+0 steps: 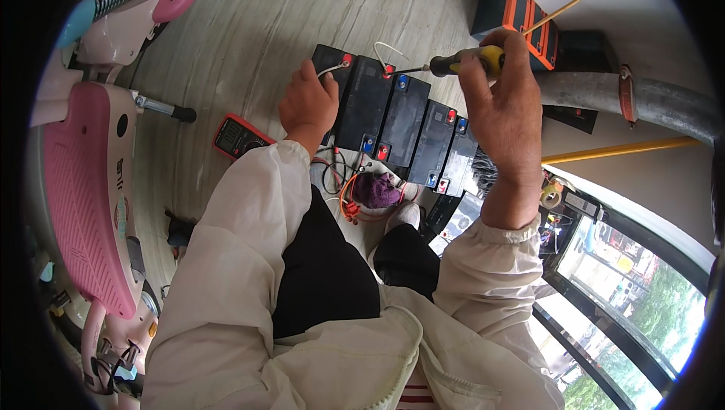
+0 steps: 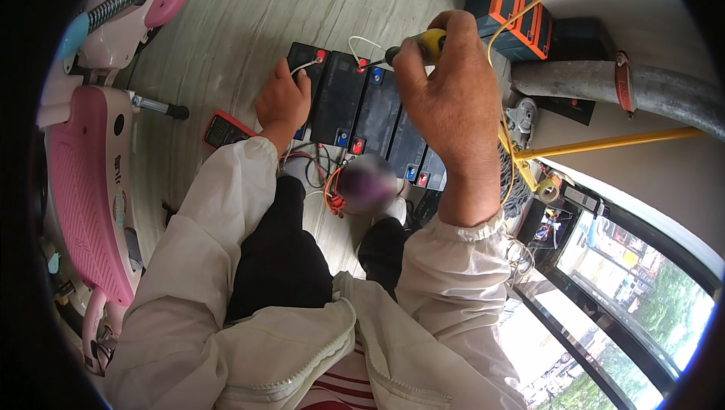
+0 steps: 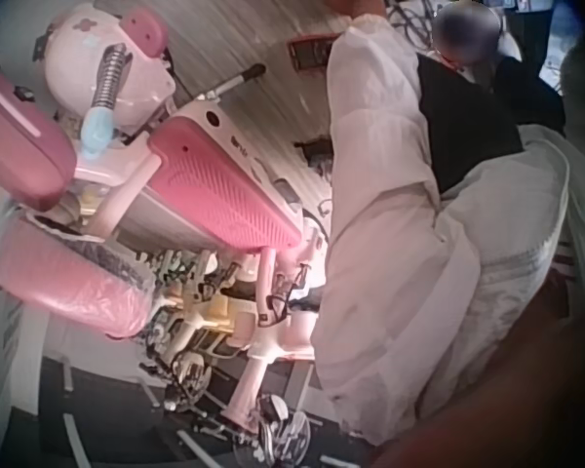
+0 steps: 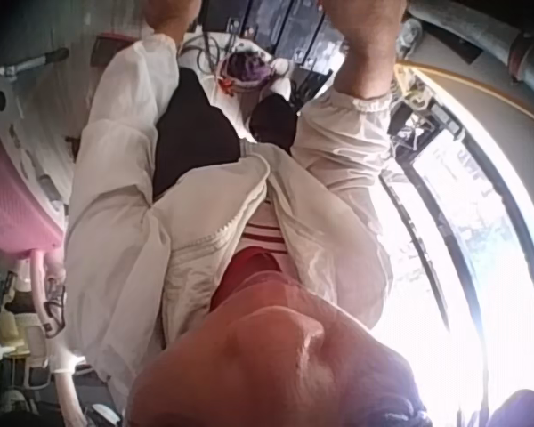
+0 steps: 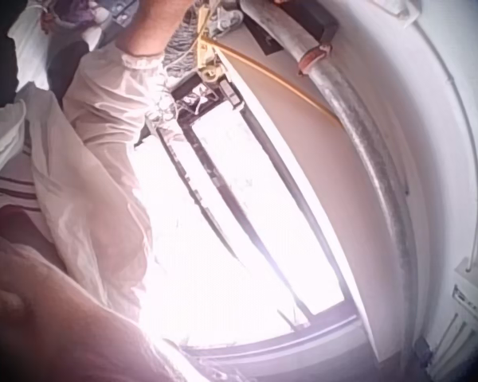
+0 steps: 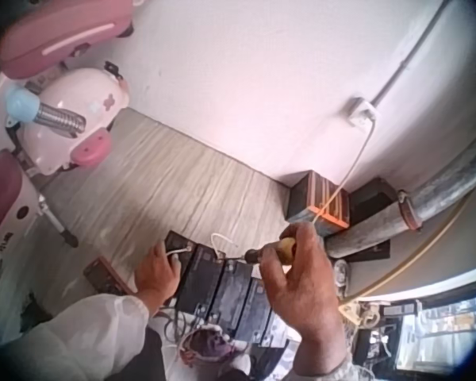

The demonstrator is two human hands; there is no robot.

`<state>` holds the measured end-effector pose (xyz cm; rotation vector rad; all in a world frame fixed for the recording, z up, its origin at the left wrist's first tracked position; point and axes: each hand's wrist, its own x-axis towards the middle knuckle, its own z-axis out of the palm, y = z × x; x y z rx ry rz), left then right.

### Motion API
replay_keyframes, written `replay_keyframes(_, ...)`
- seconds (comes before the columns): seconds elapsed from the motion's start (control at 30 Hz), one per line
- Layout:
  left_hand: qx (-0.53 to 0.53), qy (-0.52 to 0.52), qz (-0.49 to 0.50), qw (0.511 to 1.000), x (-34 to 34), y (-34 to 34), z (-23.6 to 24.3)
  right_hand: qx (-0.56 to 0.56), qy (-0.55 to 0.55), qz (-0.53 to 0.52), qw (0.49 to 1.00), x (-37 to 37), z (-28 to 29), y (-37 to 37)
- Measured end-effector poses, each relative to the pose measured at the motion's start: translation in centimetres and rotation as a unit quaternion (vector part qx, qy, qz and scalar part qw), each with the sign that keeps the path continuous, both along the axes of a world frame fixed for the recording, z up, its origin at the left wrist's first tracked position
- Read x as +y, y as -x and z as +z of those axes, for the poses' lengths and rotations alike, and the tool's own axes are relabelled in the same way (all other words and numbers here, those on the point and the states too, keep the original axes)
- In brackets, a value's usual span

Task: The person sits on the floor and uses a screwdriver to tighten terminal screws on a series of connected black batteries. They repeatedly probe and adjust the terminals while holding wires in place.

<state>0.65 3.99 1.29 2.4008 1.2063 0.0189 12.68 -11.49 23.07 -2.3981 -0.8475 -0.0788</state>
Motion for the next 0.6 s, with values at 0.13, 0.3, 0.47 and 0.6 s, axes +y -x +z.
replay_keyframes(0.13, 0.005, -0.001, 0.002, 1.0, 0.06, 0.08, 0.15, 0.062, 0.051, -0.069, 0.994, 0.64, 1.1, 0.53)
replay_keyframes(0.3, -0.002, -0.005, 0.001, 1.0, -0.03, -0.02, -0.03, 0.025, 0.012, -0.028, 0.999, 0.12, 0.5, 0.14)
replay_keyframes(0.47, 0.0, -0.005, 0.001, 1.0, 0.0, 0.06, -0.22, 0.043, 0.038, -0.066, 0.996, 0.51, 1.05, 0.56)
replay_keyframes(0.6, 0.003, -0.001, 0.003, 1.0, 0.03, 0.06, 0.0, 0.043, 0.056, -0.066, 0.995, 0.43, 1.11, 0.28)
